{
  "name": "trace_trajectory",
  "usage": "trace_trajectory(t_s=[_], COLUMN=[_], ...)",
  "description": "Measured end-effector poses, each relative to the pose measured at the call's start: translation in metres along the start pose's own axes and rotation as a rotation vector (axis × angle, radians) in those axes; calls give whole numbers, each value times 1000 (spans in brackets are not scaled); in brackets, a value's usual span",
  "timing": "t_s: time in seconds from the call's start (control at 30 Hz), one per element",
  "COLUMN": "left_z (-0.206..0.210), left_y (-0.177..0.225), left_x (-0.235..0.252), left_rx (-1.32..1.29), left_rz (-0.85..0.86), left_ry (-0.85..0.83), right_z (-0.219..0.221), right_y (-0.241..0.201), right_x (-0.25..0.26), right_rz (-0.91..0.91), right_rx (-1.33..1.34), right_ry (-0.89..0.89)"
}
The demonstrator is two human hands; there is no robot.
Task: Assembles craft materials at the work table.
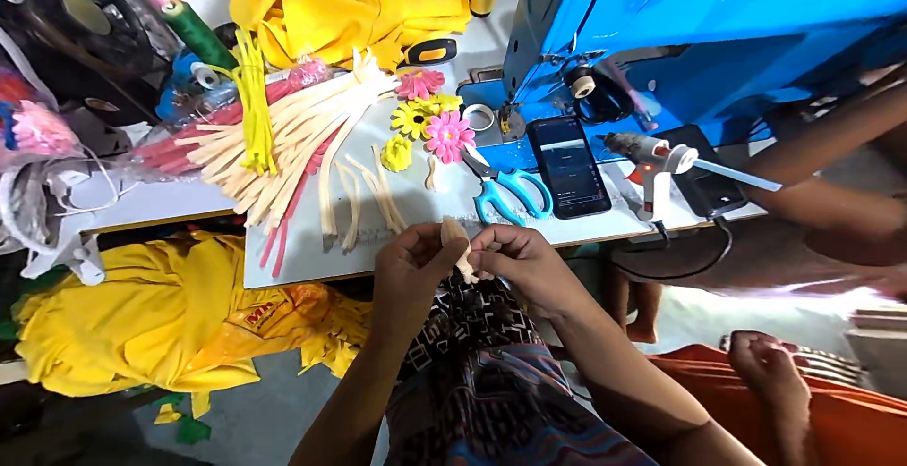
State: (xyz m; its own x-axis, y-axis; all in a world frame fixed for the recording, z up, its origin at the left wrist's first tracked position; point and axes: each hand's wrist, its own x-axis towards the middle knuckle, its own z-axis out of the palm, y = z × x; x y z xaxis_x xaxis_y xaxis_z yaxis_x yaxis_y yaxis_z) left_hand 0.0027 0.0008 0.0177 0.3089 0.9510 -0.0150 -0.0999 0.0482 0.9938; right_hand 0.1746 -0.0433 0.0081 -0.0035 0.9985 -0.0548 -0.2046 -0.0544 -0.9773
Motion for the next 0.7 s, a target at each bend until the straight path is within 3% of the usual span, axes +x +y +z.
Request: trace_trajectory(t_s=[0.17, 0.47, 0.7], left_z=[1, 1, 2], left_y=[-5, -1, 1], left_x=[-2, 1, 1], left_rx=[-27, -319, -254], left_rz=[-1, -176, -177], left_ry=[-1, -32, -3], right_z=[3, 1, 8], right_y=[6, 14, 6], right_x=[1, 6, 2], right_rz=[5, 160, -77], right_rx=[76, 578, -22], right_ry=[4, -166, -4])
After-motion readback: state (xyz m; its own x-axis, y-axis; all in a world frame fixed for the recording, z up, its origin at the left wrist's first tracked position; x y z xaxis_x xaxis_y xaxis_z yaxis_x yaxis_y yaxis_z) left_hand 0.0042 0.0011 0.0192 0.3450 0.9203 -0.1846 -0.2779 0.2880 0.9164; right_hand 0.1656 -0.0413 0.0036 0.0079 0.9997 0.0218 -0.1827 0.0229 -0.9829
